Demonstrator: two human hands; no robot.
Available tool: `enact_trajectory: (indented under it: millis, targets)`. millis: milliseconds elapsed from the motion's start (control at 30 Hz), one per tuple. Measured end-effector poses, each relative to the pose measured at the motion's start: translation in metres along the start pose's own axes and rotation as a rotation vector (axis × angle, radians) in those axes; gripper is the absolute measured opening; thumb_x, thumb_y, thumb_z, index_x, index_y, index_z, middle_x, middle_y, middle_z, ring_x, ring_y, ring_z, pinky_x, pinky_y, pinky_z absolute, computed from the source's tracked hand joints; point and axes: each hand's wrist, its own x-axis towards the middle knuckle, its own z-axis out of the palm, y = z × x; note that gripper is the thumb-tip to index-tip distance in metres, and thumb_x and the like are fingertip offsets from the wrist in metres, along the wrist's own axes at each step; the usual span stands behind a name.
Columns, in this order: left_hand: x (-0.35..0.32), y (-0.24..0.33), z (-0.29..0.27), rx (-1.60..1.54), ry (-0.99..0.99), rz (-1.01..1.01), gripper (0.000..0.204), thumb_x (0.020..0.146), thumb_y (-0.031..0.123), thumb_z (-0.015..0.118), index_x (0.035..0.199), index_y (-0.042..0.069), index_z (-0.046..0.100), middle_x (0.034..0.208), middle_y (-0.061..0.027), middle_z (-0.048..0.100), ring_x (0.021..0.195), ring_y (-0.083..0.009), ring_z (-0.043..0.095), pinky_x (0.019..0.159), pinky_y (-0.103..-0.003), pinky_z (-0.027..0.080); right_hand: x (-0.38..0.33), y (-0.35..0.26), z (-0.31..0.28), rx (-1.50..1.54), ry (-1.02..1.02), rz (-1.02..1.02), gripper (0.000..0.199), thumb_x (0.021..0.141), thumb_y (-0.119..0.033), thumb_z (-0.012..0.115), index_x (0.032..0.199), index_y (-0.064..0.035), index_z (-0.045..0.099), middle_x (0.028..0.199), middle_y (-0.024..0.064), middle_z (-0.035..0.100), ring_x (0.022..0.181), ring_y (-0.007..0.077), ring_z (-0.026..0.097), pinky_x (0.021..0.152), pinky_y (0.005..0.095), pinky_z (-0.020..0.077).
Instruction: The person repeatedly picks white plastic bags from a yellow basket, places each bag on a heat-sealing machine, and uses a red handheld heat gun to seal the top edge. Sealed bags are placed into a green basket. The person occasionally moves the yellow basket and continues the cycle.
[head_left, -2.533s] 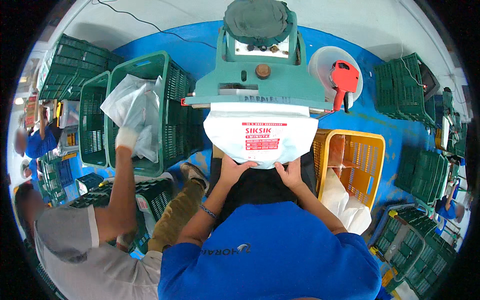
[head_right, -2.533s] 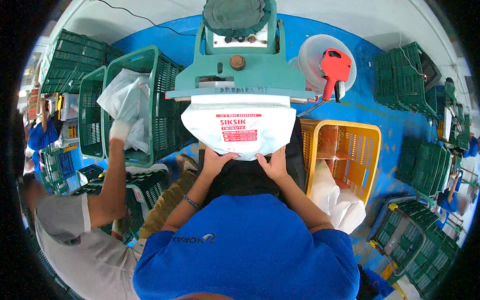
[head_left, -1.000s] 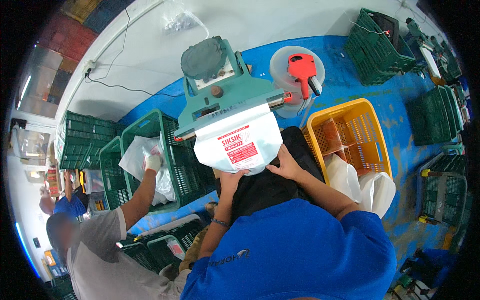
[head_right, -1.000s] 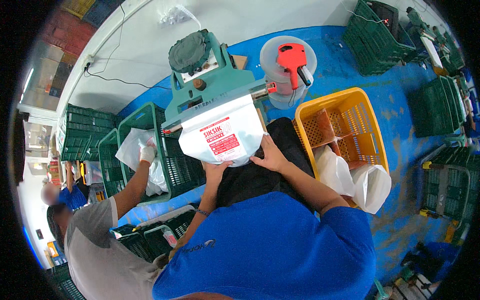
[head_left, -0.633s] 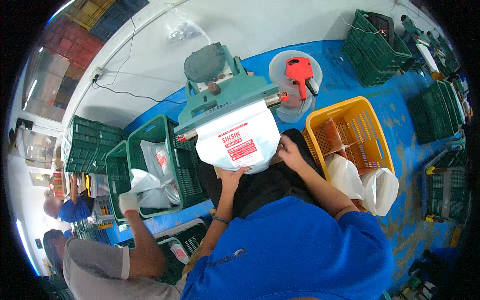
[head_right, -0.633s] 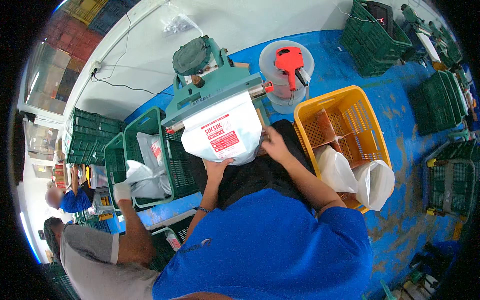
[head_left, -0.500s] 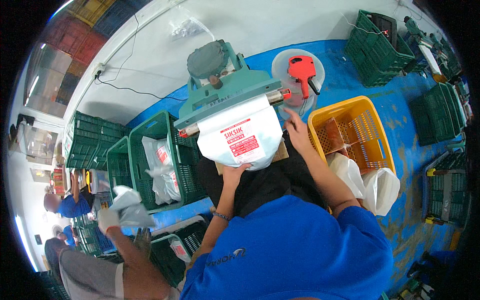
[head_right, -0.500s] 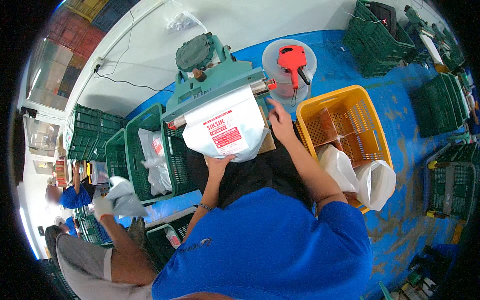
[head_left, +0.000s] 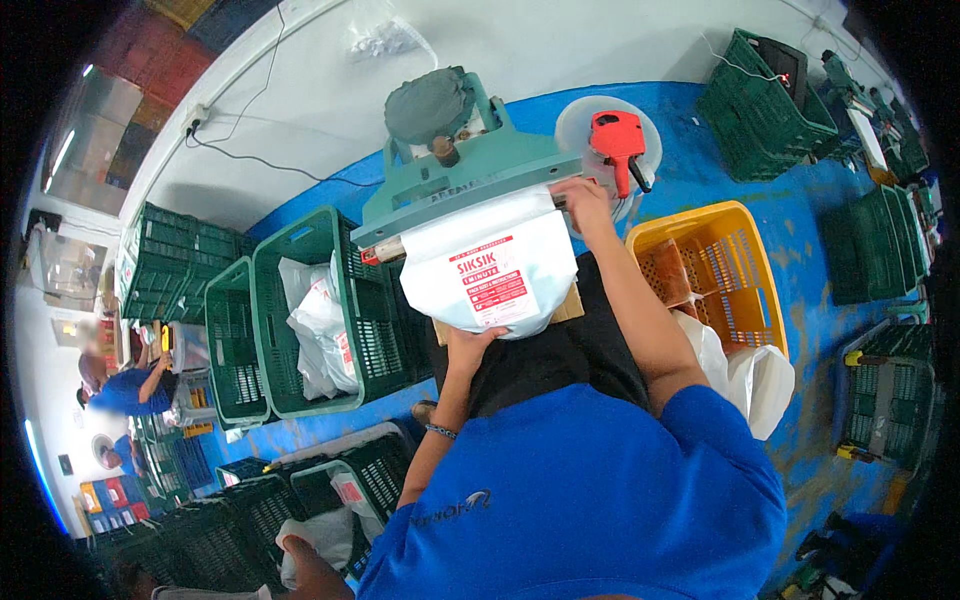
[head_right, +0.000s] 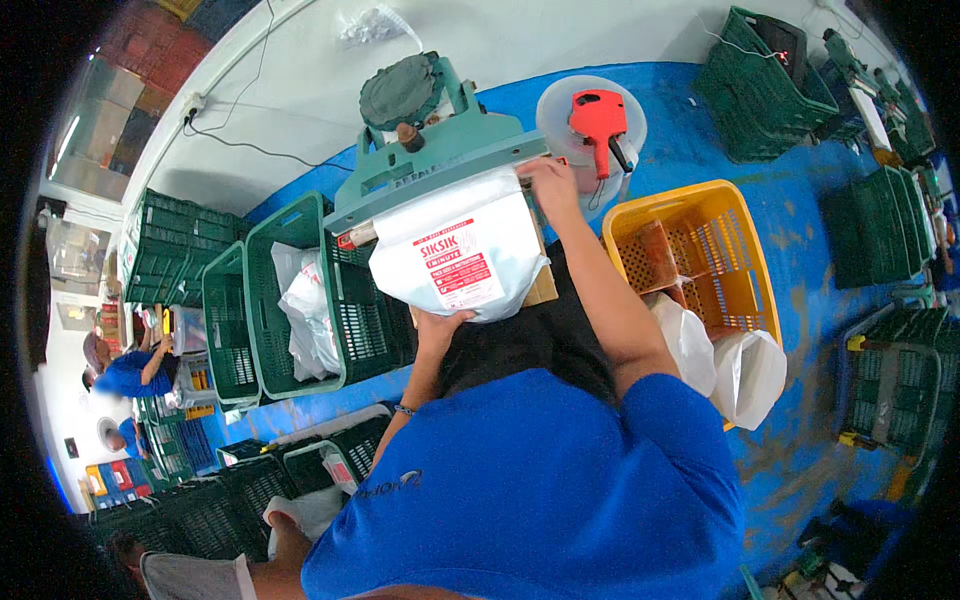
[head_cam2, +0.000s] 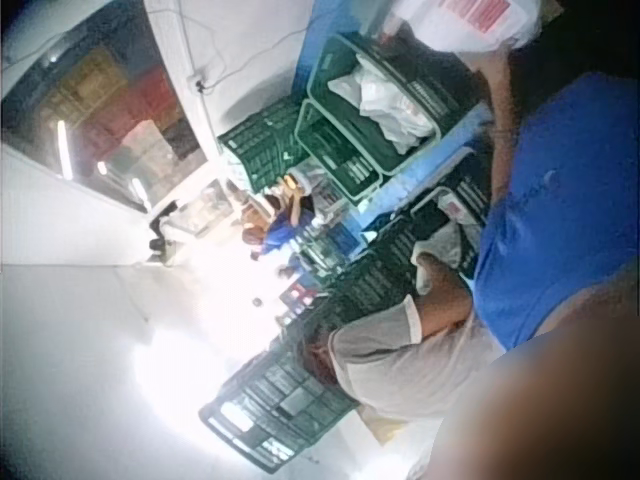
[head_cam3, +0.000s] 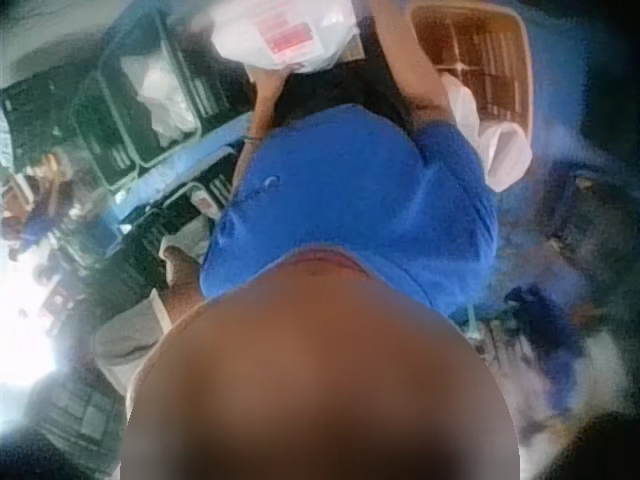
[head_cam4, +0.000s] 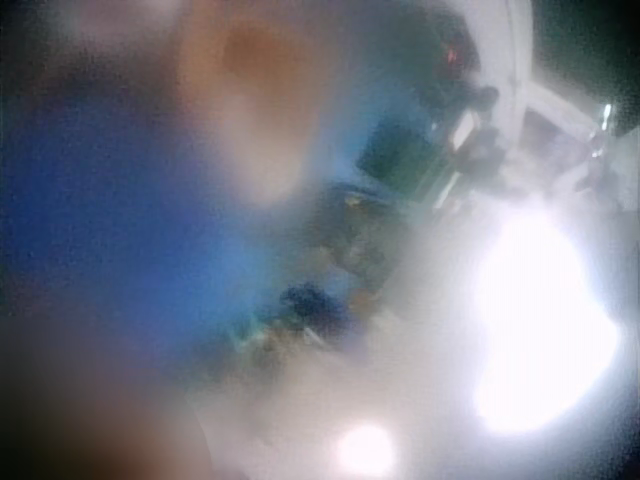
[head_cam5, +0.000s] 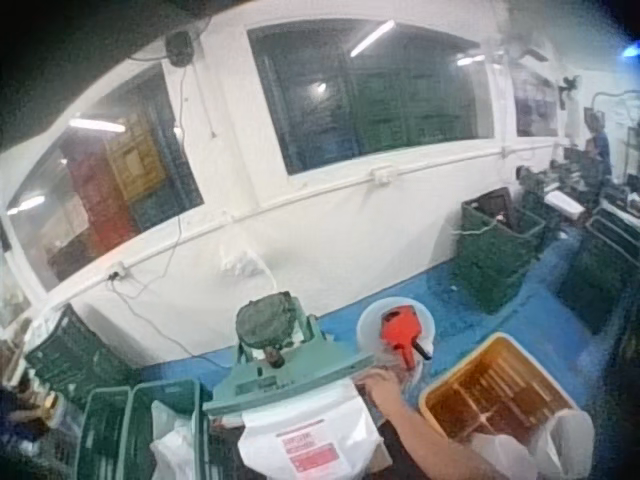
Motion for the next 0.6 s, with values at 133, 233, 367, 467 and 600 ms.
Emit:
enact_trajectory:
  millis: [133,233,367,467,600]
  targets:
    - [0.007,-0.022,-0.013,-0.107,-0.007,0.052,0.058,0.063,-0.002,0.080,0.116,-0.004,0.056,0.114,-0.0124,0.062,0.104,-0.0197,0.058,0.089,-0.033,0.047,-0.072,-0.019,0.001,0.379,0.042,0.167,0.027,0.092,-0.026,0.053,0.096,-0.0040,0.067,0.069,0.0002,0.059,0.058,0.0091,0.053,0.052,0.0236,0.0409]
    - [0.018,-0.027,-0.035,-0.367,0.059,-0.304,0.054,0.080,0.007,0.068,0.127,-0.004,0.046,0.124,-0.0129,0.054,0.112,-0.0205,0.053,0.095,-0.032,0.043,-0.099,-0.023,0.014,0.273,-0.108,0.145,0.026,0.091,-0.024,0.059,0.099,-0.0004,0.066,0.079,0.0021,0.065,0.065,0.0091,0.056,0.060,0.0230,0.0440]
    - [0.063,-0.016,-0.070,-0.422,0.349,-0.009,0.042,0.097,0.027,0.048,0.126,-0.004,0.051,0.116,-0.0107,0.059,0.108,-0.0173,0.054,0.092,-0.029,0.042,-0.098,-0.017,0.027,0.238,-0.031,0.110,0.019,0.089,-0.013,0.062,0.100,0.0016,0.066,0.084,0.0017,0.066,0.071,0.0073,0.056,0.065,0.0227,0.0445]
    - [0.099,-0.014,-0.093,-0.163,0.383,-0.038,0.037,0.098,0.027,0.046,0.119,0.000,0.058,0.097,-0.0087,0.064,0.088,-0.0157,0.058,0.075,-0.032,0.045,-0.094,-0.010,0.027,0.279,-0.029,0.126,0.018,0.090,-0.014,0.061,0.098,0.0014,0.065,0.087,0.0024,0.065,0.075,0.0073,0.056,0.068,0.0234,0.0442]
    - [0.135,-0.027,-0.097,0.388,0.308,0.080,0.027,0.096,0.021,0.048,0.109,0.002,0.061,0.074,-0.0015,0.056,0.063,-0.0106,0.050,0.057,-0.029,0.040,-0.098,-0.008,0.026,0.303,-0.055,0.089,0.020,0.090,-0.016,0.061,0.098,0.0018,0.065,0.089,0.0030,0.065,0.077,0.0083,0.057,0.070,0.0234,0.0437]
